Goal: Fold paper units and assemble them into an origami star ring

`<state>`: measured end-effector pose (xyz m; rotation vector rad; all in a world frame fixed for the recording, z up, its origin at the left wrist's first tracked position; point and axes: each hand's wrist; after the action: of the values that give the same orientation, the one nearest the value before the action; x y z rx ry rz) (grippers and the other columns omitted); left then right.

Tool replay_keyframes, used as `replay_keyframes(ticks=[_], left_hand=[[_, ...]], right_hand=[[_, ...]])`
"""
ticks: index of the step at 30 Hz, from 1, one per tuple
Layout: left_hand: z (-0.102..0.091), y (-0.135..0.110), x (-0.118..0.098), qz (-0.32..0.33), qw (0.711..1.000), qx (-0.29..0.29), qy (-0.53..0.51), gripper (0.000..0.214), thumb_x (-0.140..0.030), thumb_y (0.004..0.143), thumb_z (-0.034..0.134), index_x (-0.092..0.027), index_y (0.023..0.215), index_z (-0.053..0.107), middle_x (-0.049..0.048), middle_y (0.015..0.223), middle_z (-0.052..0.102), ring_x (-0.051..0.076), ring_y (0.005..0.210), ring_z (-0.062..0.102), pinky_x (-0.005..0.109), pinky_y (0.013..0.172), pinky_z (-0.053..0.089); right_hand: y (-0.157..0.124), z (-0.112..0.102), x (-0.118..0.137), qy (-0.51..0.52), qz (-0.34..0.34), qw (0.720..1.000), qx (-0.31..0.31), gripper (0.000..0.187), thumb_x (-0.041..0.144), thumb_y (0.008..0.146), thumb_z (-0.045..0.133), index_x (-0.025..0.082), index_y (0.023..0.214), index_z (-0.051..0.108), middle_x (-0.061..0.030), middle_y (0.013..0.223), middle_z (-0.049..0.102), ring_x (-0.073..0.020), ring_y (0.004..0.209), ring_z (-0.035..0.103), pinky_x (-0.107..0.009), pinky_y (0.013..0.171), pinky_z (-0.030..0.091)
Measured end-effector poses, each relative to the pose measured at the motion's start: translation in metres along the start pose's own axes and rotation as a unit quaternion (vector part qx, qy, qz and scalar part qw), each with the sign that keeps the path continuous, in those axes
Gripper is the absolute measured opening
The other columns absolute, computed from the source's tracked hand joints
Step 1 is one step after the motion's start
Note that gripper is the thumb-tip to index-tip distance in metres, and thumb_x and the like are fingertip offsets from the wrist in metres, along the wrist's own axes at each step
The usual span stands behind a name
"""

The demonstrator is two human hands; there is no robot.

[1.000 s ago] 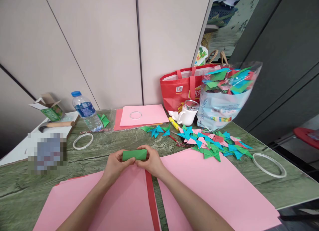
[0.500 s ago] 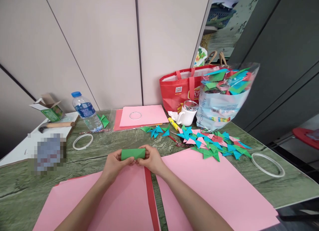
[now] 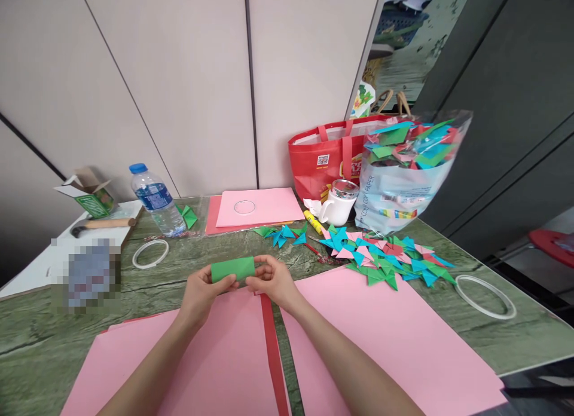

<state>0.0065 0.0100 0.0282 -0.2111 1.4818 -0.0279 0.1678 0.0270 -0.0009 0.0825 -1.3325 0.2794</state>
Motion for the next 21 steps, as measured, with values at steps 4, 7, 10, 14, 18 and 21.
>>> replay_keyframes(ticks=[4, 7, 10, 14, 18, 21], left_hand=[[0.002, -0.001, 0.001, -0.006, 1.000, 0.010, 0.010, 0.023, -0.022, 0.052, 0.076, -0.012, 0.066, 0.062, 0.0019, 0.053, 0.067, 0.017, 0.051, 0.063, 0.027, 0.054, 0.053], [0.000, 0.000, 0.002, -0.010, 1.000, 0.007, 0.003, 0.026, -0.023, 0.054, 0.076, -0.011, 0.071, 0.062, 0.0024, 0.055, 0.068, 0.016, 0.052, 0.064, 0.027, 0.056, 0.054], [-0.001, 0.001, 0.004, -0.012, 1.000, 0.019, -0.001, 0.028, -0.023, 0.055, 0.076, -0.010, 0.076, 0.063, 0.0029, 0.057, 0.068, 0.016, 0.052, 0.064, 0.027, 0.057, 0.054], [0.002, 0.000, 0.006, -0.004, 0.999, 0.043, 0.008, 0.026, -0.022, 0.056, 0.075, -0.010, 0.076, 0.063, 0.0038, 0.058, 0.069, 0.017, 0.054, 0.065, 0.028, 0.056, 0.055], [0.006, -0.004, 0.007, -0.014, 0.996, 0.087, 0.014, 0.028, -0.022, 0.057, 0.074, -0.010, 0.079, 0.063, 0.0070, 0.068, 0.072, 0.022, 0.065, 0.068, 0.032, 0.065, 0.056], [0.009, -0.006, 0.005, -0.018, 0.996, 0.093, 0.000, 0.030, -0.020, 0.058, 0.071, -0.009, 0.085, 0.062, 0.0080, 0.074, 0.073, 0.024, 0.071, 0.069, 0.036, 0.073, 0.054]], right_hand=[[0.000, 0.002, -0.003, -0.009, -0.003, 1.000, -0.011, 0.044, 0.034, 0.054, 0.076, 0.017, 0.085, 0.050, 0.0081, 0.054, 0.056, -0.0150, 0.052, 0.064, -0.029, 0.053, 0.054], [0.001, 0.000, -0.003, -0.024, -0.025, 0.999, -0.006, 0.039, 0.035, 0.055, 0.075, 0.016, 0.079, 0.051, 0.0064, 0.052, 0.057, -0.0149, 0.052, 0.063, -0.029, 0.053, 0.054], [0.000, 0.002, -0.001, -0.024, -0.052, 0.998, -0.006, 0.034, 0.035, 0.059, 0.073, 0.016, 0.078, 0.052, 0.0052, 0.056, 0.058, -0.0140, 0.057, 0.062, -0.031, 0.058, 0.055], [-0.003, 0.006, 0.001, -0.021, -0.056, 0.998, -0.007, 0.039, 0.033, 0.060, 0.072, 0.018, 0.090, 0.052, 0.0007, 0.076, 0.061, -0.0150, 0.069, 0.062, -0.028, 0.056, 0.055], [-0.001, 0.005, -0.005, -0.036, -0.045, 0.998, -0.038, 0.039, 0.032, 0.058, 0.073, 0.018, 0.088, 0.053, 0.0017, 0.070, 0.059, -0.0133, 0.060, 0.059, -0.025, 0.050, 0.053], [0.002, 0.001, -0.010, -0.037, -0.069, 0.996, -0.041, 0.036, 0.031, 0.059, 0.072, 0.019, 0.087, 0.053, 0.0021, 0.069, 0.058, -0.0132, 0.061, 0.058, -0.025, 0.050, 0.053]])
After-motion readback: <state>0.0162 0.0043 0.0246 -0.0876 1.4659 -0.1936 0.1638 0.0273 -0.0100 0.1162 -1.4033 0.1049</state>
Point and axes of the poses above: each hand's wrist, its own y-axis towards the middle knuckle, its own z-axis out of the palm, x = y × z
